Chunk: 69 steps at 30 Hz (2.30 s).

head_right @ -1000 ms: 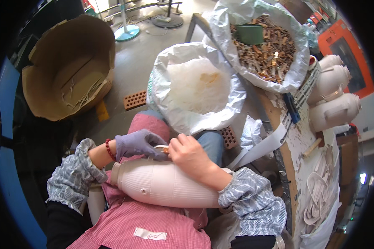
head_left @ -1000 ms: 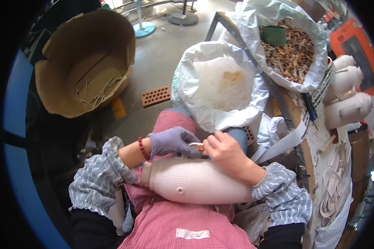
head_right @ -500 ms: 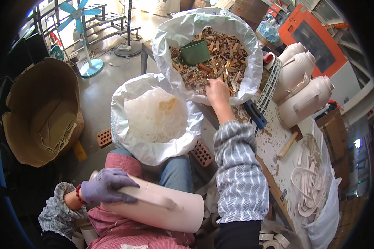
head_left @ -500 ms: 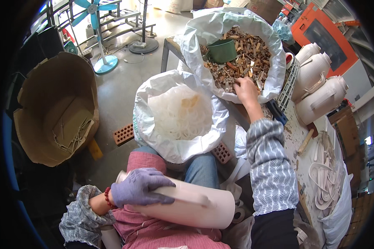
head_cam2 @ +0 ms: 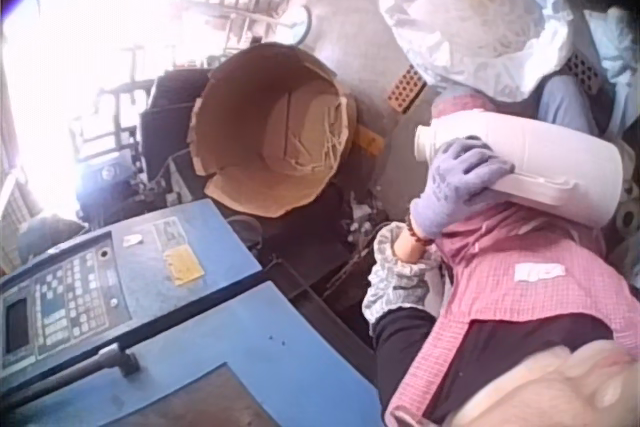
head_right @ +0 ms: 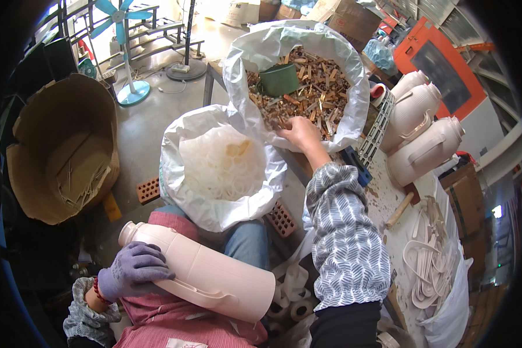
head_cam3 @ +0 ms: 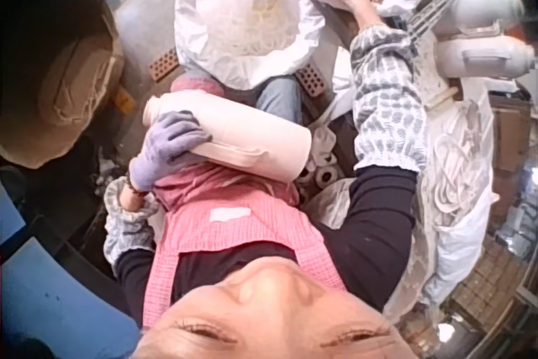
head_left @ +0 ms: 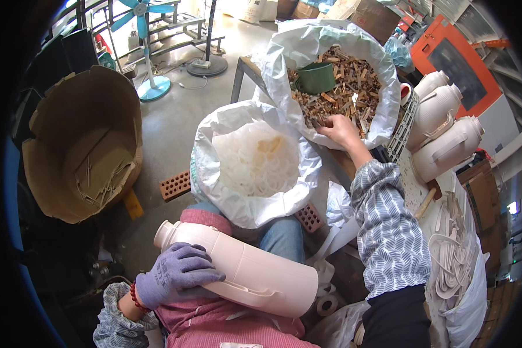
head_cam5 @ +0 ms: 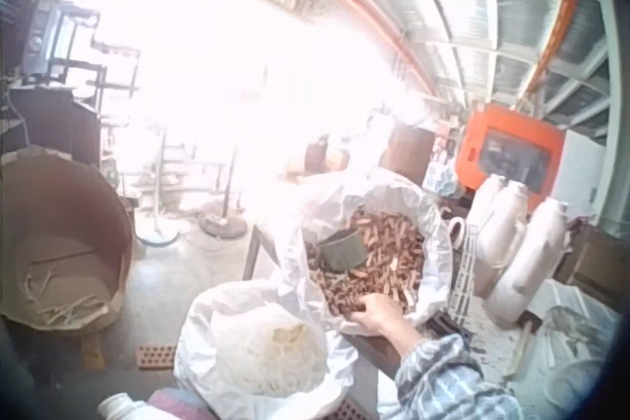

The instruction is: The person assembles a pink plastic container by attaching a handle, inserting a wooden stopper, and applying a label. They repeat this process for multiple containers, handling each one individually.

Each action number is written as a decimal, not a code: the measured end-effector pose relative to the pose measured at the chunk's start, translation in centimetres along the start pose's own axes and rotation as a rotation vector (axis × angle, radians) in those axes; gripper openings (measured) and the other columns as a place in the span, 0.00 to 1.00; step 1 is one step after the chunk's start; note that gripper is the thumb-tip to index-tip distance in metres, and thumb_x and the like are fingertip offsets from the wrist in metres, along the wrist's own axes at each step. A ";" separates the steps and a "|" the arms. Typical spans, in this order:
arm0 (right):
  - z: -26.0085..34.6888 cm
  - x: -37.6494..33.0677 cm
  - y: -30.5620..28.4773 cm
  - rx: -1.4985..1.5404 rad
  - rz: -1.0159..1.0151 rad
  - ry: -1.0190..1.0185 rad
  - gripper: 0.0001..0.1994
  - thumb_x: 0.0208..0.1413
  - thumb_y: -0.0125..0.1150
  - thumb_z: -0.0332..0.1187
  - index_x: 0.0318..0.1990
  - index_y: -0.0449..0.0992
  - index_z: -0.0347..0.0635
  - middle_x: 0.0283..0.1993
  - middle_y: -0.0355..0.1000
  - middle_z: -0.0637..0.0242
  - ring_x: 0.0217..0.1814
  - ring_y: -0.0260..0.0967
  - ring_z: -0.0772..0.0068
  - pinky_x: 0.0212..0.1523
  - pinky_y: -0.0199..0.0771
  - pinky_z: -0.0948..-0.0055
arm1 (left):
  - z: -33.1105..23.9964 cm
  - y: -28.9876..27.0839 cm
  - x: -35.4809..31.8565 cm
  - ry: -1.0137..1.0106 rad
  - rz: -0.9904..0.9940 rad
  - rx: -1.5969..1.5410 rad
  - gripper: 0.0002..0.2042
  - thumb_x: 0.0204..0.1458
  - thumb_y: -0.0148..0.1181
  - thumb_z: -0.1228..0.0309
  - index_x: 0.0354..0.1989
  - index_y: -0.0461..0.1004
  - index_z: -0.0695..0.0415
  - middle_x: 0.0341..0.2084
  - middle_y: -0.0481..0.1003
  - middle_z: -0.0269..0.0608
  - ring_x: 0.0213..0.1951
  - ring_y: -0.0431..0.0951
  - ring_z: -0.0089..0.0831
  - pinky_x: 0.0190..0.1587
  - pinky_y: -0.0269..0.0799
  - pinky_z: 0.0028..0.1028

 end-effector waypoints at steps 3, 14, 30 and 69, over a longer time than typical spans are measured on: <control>-1.8 1.9 -1.5 -0.131 -0.032 -0.042 0.15 0.47 0.63 0.43 0.42 0.83 0.52 0.38 0.79 0.60 0.41 0.77 0.55 0.42 0.75 0.60 | -0.2 -0.6 -0.5 0.002 -0.036 0.046 0.18 0.38 0.68 0.66 0.42 0.81 0.46 0.34 0.77 0.30 0.42 0.77 0.34 0.50 0.71 0.36; -1.7 -3.5 -2.9 -0.042 -0.648 -0.228 0.10 0.60 0.54 0.34 0.44 0.78 0.45 0.38 0.76 0.57 0.39 0.75 0.51 0.38 0.75 0.56 | 1.6 -2.1 0.5 -0.204 0.005 -0.260 0.12 0.39 0.74 0.67 0.35 0.83 0.51 0.30 0.79 0.36 0.36 0.79 0.35 0.41 0.73 0.31; 20.5 -25.5 3.0 0.610 -0.349 -0.873 0.15 0.43 0.69 0.25 0.41 0.77 0.35 0.35 0.74 0.62 0.34 0.71 0.62 0.32 0.74 0.68 | 1.7 -0.6 0.8 -0.279 -0.463 -0.255 0.16 0.42 0.70 0.77 0.42 0.78 0.57 0.37 0.79 0.41 0.36 0.79 0.33 0.39 0.74 0.28; 9.9 4.2 -6.7 -0.268 -0.523 -0.438 0.20 0.52 0.61 0.29 0.54 0.71 0.44 0.59 0.66 0.60 0.49 0.73 0.55 0.49 0.74 0.60 | -2.3 1.2 1.4 0.091 0.093 0.316 0.22 0.43 0.65 0.52 0.44 0.76 0.51 0.35 0.74 0.33 0.36 0.75 0.33 0.48 0.71 0.36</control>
Point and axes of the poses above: each hand's wrist, its own x-axis towards the middle knuckle, its own y-axis out of the palm, z = x × y, the point moved 4 cm from there along x, towards the middle knuckle
